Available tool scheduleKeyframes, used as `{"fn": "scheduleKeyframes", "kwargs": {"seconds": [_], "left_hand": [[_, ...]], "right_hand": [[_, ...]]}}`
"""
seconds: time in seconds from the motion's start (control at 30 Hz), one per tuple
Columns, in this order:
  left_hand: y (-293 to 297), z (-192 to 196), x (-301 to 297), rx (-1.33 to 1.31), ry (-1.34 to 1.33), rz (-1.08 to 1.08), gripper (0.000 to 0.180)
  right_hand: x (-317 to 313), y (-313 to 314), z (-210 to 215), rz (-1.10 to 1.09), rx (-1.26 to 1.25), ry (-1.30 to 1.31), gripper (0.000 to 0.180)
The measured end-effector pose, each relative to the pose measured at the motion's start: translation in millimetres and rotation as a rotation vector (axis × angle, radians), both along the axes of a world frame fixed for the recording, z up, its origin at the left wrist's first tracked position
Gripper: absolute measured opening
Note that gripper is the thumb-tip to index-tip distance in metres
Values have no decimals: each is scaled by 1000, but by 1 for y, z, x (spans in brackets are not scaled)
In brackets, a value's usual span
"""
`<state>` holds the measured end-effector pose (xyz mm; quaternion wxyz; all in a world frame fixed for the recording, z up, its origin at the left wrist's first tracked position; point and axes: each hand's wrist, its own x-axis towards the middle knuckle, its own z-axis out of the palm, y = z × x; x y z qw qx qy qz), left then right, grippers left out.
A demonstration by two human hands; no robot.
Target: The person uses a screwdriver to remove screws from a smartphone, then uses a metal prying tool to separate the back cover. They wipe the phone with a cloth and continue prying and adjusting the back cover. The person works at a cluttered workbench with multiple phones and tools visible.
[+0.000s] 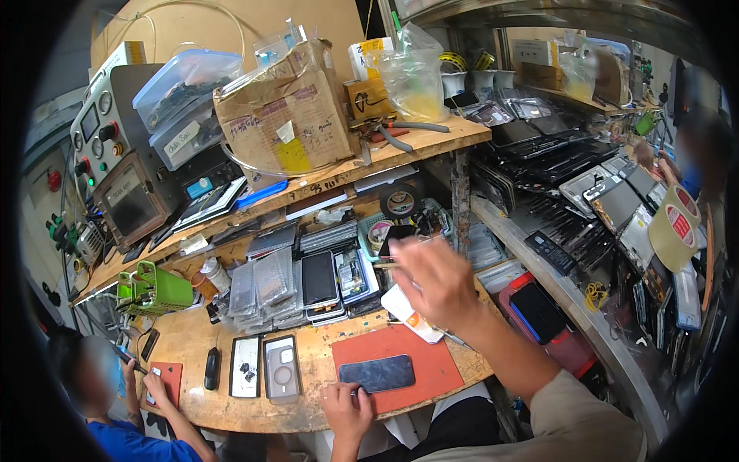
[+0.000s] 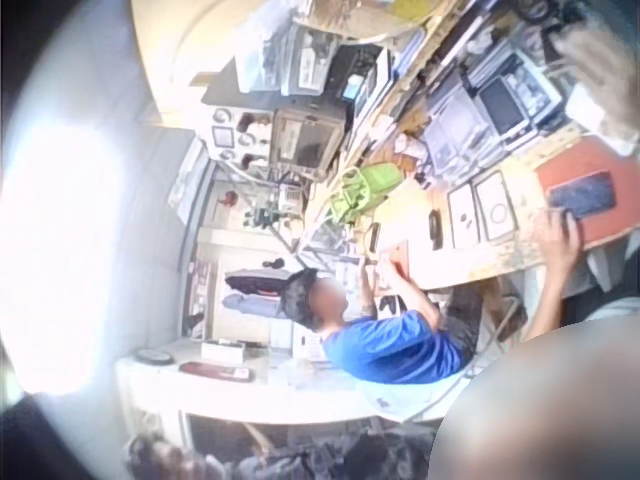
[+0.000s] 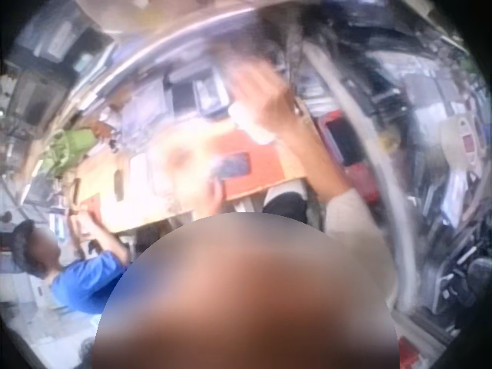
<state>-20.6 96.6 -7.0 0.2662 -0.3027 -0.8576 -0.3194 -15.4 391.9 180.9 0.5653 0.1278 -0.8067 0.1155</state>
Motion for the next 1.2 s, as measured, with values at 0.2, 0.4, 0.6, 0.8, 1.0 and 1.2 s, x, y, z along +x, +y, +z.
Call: {"fn": "scheduleKeyframes", "kwargs": {"seconds": [0.2,0.4,0.6,0.8,1.0,1.2], "left_hand": [[-4,-12,6,40,0,7,12],[-4,-8,4,62,-72,15,9],[1,-3,5,65,-34,9,10],[6,24,12,296,-269,-5,13],[84,36,37,-1,-103,-456,22],[129,25,-6,-396,-113,-576,23]], "right_hand": [[-63,15,128,-212,232,-76,28],[-76,38,129,-85,211,86,15],[-94,46,150,-4,125,629,16],[7,25,69,232,-63,738,10],[63,-36,-148,393,-974,96,11],[105,47,-177,36,-1255,83,19]]}}
